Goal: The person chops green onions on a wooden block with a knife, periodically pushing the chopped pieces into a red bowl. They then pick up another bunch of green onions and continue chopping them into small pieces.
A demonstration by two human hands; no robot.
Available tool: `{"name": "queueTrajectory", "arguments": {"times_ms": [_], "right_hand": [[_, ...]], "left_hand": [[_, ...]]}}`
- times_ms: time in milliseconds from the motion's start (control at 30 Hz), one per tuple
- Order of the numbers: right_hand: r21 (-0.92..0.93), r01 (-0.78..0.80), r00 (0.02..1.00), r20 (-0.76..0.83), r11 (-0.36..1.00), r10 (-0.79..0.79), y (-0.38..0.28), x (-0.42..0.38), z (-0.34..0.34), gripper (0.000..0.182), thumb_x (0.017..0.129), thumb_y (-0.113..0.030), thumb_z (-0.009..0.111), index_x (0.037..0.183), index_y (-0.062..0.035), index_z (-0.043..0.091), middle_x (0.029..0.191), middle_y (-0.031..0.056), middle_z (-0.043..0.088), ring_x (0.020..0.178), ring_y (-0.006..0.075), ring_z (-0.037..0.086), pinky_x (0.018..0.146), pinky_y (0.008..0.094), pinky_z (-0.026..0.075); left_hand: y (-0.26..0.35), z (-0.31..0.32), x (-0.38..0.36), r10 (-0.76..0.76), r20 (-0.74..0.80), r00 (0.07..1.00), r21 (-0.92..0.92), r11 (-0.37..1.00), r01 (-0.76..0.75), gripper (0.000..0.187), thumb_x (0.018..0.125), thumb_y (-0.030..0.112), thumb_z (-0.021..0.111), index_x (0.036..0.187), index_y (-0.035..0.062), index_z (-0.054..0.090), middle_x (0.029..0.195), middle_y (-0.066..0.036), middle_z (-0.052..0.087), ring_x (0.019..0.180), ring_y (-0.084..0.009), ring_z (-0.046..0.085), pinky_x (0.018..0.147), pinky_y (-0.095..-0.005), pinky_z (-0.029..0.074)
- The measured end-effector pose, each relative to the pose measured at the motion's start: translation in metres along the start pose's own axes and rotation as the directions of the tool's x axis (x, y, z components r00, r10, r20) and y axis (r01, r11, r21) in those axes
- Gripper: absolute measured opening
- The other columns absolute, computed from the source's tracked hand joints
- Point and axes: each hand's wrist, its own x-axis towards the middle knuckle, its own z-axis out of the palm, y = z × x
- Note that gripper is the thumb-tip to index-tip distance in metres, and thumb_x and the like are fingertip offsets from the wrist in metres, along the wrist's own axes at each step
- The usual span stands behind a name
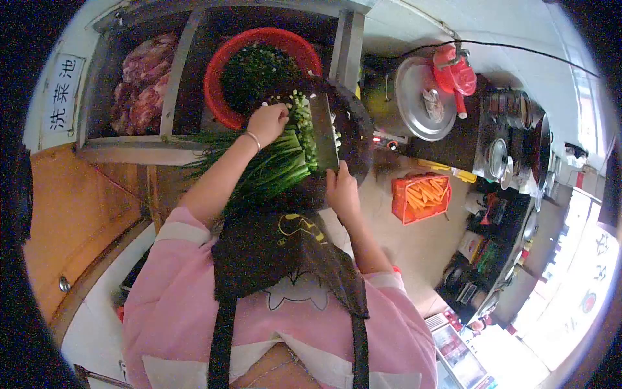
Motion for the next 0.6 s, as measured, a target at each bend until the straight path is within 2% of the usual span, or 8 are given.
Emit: {"name": "queueTrajectory", "arguments": {"times_ms": [100,133,233,267,300,367,467,600], "right_hand": [[0.007,-0.004,1.0,0.0,1.0,0.004,0.007,-0.002,-0.001,0.018,0.093,-0.017,0.051,0.094,0.0,0.046,0.07,0.0267,0.06,0.067,0.0456,0.059,0.057,0.0513,0.043],[0.01,-0.009,1.0,-0.003,1.0,0.009,0.007,-0.004,-0.001,0.018,0.093,-0.017,0.051,0.094,0.0,0.046,0.07,0.0267,0.06,0.067,0.0456,0.059,0.057,0.0513,0.043],[0.025,0.031,0.999,-0.006,0.999,-0.031,0.008,-0.004,-0.001,0.018,0.093,-0.016,0.051,0.095,0.0008,0.045,0.069,0.0261,0.059,0.068,0.0452,0.059,0.057,0.0512,0.043],[0.004,0.031,0.999,0.004,1.0,-0.031,0.01,-0.004,0.001,0.018,0.093,-0.016,0.052,0.095,0.0008,0.045,0.068,0.0259,0.059,0.068,0.045,0.06,0.057,0.0513,0.043],[-0.016,0.028,0.999,0.015,0.999,-0.028,0.011,-0.005,0.003,0.018,0.093,-0.016,0.052,0.095,0.0008,0.045,0.067,0.0257,0.059,0.068,0.0448,0.06,0.057,0.0514,0.043],[-0.023,0.019,1.0,0.014,1.0,-0.019,0.006,-0.007,0.004,0.019,0.093,-0.016,0.052,0.095,0.0005,0.045,0.067,0.0256,0.059,0.067,0.0452,0.06,0.057,0.0524,0.043],[-0.079,0.011,0.999,0.047,0.997,-0.007,0.002,-0.01,0.002,0.019,0.093,-0.017,0.052,0.097,-0.0007,0.045,0.068,0.0256,0.059,0.067,0.0457,0.06,0.058,0.0542,0.043],[-0.174,-0.013,0.993,0.112,0.985,0.033,-0.002,-0.023,-0.003,0.018,0.093,-0.019,0.051,0.099,-0.0037,0.044,0.069,0.0244,0.061,0.066,0.0468,0.059,0.058,0.0568,0.044]], "left_hand": [[-0.011,-0.012,-0.005,0.135,-0.09,0.987,0.097,0.987,-0.126,0.012,0.085,0.018,0.059,0.091,0.0095,0.067,0.081,-0.014,0.066,0.076,-0.0345,0.064,0.072,-0.0444,0.051],[-0.006,-0.022,-0.007,0.107,0.076,0.991,0.234,0.965,-0.122,0.017,0.088,0.021,0.056,0.093,0.0098,0.068,0.09,-0.014,0.064,0.085,-0.0341,0.062,0.074,-0.0455,0.051],[-0.008,-0.017,-0.027,0.183,0.152,0.971,0.297,0.929,-0.222,0.024,0.091,0.025,0.051,0.094,0.0086,0.069,0.099,-0.013,0.061,0.096,-0.0332,0.059,0.076,-0.0475,0.051],[-0.007,-0.017,-0.031,0.061,0.278,0.959,0.227,0.966,-0.127,0.049,0.088,0.044,0.056,0.115,0.0036,0.062,0.118,-0.015,0.056,0.114,-0.0318,0.051,0.09,-0.0495,0.046],[0.002,-0.022,-0.04,0.065,0.282,0.957,0.228,0.965,-0.133,0.049,0.088,0.044,0.056,0.115,0.0036,0.062,0.118,-0.015,0.056,0.114,-0.0318,0.051,0.09,-0.0495,0.046],[0.016,-0.025,-0.066,0.077,0.223,0.972,0.317,0.937,-0.147,0.098,0.072,0.064,0.066,0.137,-0.0033,0.039,0.135,-0.02,0.045,0.128,-0.0329,0.041,0.104,-0.053,0.033],[0.035,-0.018,-0.093,0.033,0.293,0.955,0.484,0.857,-0.178,0.133,0.053,0.072,0.074,0.145,-0.0053,0.017,0.147,-0.022,0.029,0.137,-0.0349,0.029,0.11,-0.0582,0.02],[0.032,0.003,-0.099,-0.012,0.281,0.96,0.567,0.809,-0.156,0.132,0.051,0.069,0.077,0.145,-0.0033,0.018,0.148,-0.021,0.028,0.137,-0.0379,0.027,0.108,-0.0614,0.02]]}}
